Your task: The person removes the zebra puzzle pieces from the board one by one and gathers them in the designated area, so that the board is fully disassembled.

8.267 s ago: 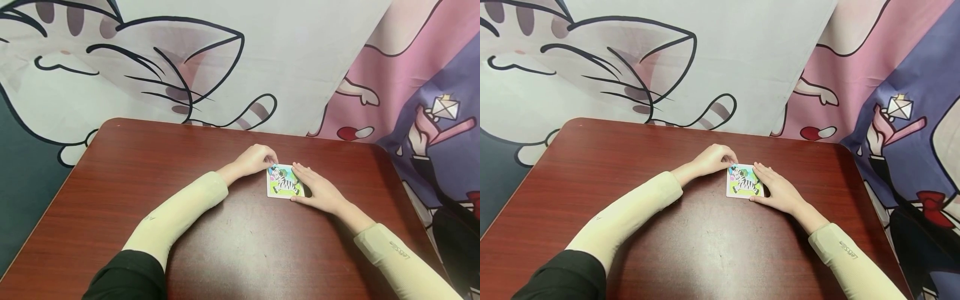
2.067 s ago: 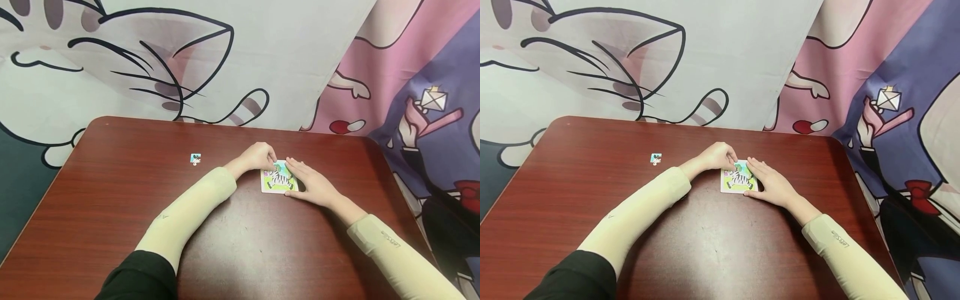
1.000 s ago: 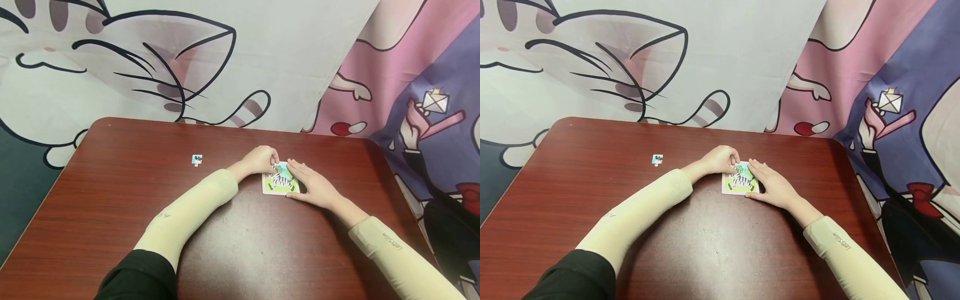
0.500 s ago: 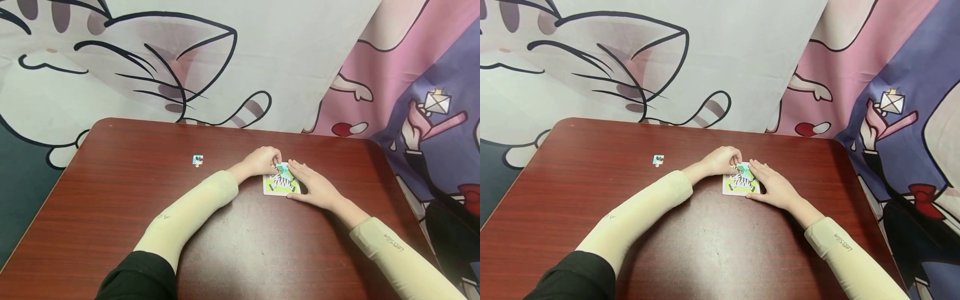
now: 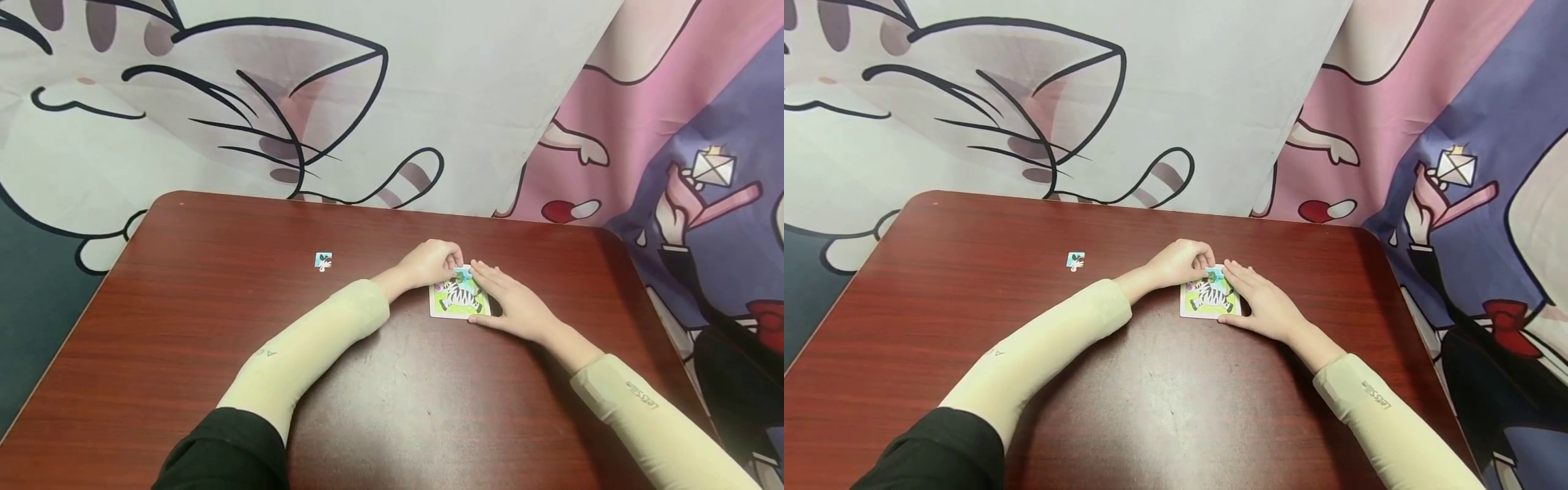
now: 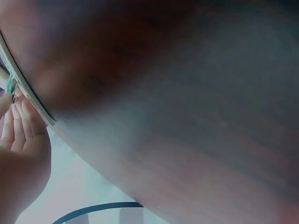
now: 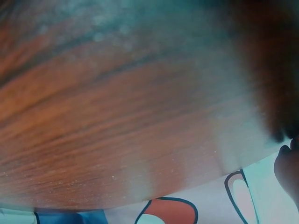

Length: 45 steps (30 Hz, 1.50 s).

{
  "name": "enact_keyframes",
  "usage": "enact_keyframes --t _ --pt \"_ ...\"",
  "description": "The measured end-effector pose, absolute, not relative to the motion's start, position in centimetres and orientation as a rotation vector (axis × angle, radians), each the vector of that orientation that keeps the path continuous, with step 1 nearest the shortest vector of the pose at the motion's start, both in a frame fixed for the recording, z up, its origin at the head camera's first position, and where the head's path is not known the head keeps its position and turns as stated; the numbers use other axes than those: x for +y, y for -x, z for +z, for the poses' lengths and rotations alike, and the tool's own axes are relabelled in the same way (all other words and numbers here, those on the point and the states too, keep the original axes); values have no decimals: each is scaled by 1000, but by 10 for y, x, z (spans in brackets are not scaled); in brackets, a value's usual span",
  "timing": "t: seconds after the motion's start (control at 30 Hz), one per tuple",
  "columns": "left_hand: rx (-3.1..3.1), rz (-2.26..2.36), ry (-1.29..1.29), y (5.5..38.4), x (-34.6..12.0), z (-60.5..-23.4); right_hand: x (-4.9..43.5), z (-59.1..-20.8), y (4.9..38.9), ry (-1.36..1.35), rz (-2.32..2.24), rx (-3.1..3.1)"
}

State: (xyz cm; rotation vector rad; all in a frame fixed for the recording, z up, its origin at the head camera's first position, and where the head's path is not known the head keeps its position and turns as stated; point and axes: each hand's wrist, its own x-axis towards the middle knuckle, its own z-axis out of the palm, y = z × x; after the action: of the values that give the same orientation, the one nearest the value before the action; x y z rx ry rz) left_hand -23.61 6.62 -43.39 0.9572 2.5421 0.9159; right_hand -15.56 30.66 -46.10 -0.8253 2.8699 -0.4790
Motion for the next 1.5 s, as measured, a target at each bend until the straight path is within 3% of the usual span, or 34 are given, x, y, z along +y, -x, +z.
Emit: enact_keyframes --t 0.97,1.5 --pt "2482 922 -933 241 66 -433 309 -464 158 872 -474 2897" --pt "2450 1027 -875 243 24 -422 305 -458 156 826 -458 2869"
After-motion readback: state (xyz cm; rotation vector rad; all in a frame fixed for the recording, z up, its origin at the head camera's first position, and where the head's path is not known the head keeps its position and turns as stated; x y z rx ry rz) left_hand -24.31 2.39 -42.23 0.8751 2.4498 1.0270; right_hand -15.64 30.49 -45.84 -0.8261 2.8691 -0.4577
